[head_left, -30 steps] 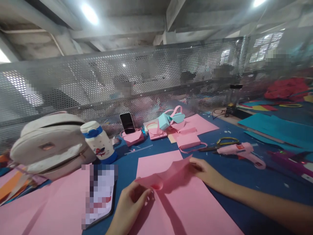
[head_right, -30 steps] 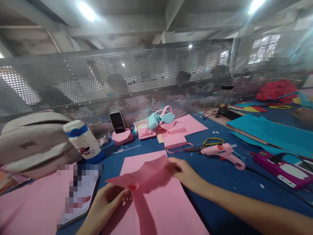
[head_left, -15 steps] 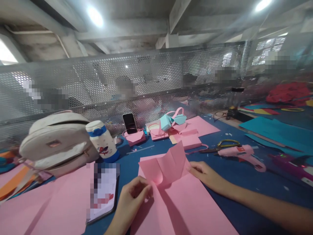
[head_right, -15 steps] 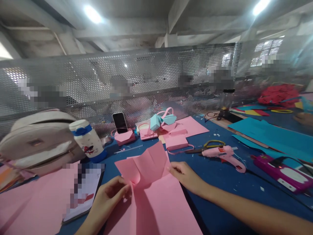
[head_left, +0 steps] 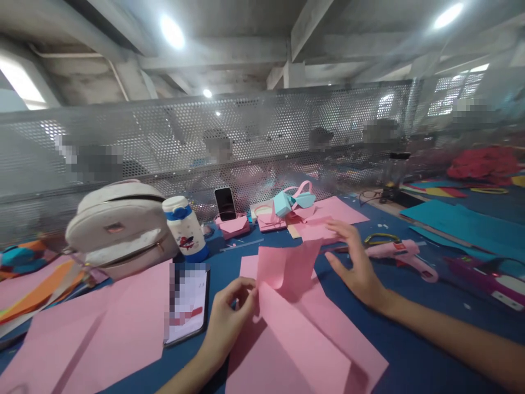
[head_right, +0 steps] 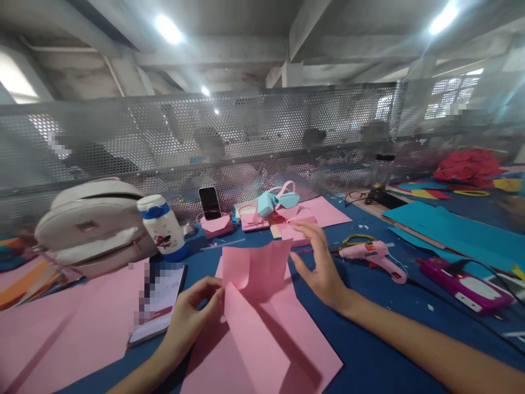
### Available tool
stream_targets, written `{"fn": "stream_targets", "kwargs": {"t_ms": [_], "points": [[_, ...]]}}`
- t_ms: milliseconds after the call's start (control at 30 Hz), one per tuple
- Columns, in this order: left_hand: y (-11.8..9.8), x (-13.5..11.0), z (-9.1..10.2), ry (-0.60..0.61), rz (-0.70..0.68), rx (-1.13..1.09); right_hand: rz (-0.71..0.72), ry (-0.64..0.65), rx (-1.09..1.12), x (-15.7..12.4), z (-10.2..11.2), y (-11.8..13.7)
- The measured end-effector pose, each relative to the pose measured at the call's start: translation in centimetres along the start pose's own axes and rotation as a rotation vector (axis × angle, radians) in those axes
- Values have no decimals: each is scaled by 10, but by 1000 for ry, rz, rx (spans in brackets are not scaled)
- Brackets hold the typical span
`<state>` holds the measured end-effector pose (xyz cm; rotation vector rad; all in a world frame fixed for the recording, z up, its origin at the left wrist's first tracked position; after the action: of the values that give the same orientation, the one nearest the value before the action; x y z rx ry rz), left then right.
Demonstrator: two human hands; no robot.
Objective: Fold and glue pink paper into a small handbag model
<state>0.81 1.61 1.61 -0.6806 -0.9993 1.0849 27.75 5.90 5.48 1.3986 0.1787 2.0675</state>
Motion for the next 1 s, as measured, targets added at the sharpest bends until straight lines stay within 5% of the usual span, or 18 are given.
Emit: {"fn": "stream_targets", "kwargs": {"t_ms": [67, 133, 267, 533, 1000], "points": [[-12, -1, 3, -33, -69, 41, 208, -25, -62, 7, 8, 36], [-26, -2, 5, -44, -146, 78, 387, 167, -74, 14, 0, 72], [-48, -8, 8, -52, -267, 134, 474, 378, -226, 28, -23, 107], [-52, -19, 12, -88, -331, 194, 273, 494, -275, 41, -57, 101], [-50, -23, 16, -121, -328, 351, 166, 525, -192, 39, -66, 99]]}}
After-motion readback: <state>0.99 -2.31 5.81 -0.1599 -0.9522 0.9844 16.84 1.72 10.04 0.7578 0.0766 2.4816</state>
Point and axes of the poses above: each hand's wrist, its own x-axis towards the middle knuckle, its own z-axis out of the back of the hand, y = z × x, the point moved 5 cm from there along x, towards the middle knuckle, and after that the axes turned 8 degrees about y, right-handed, at the moved point
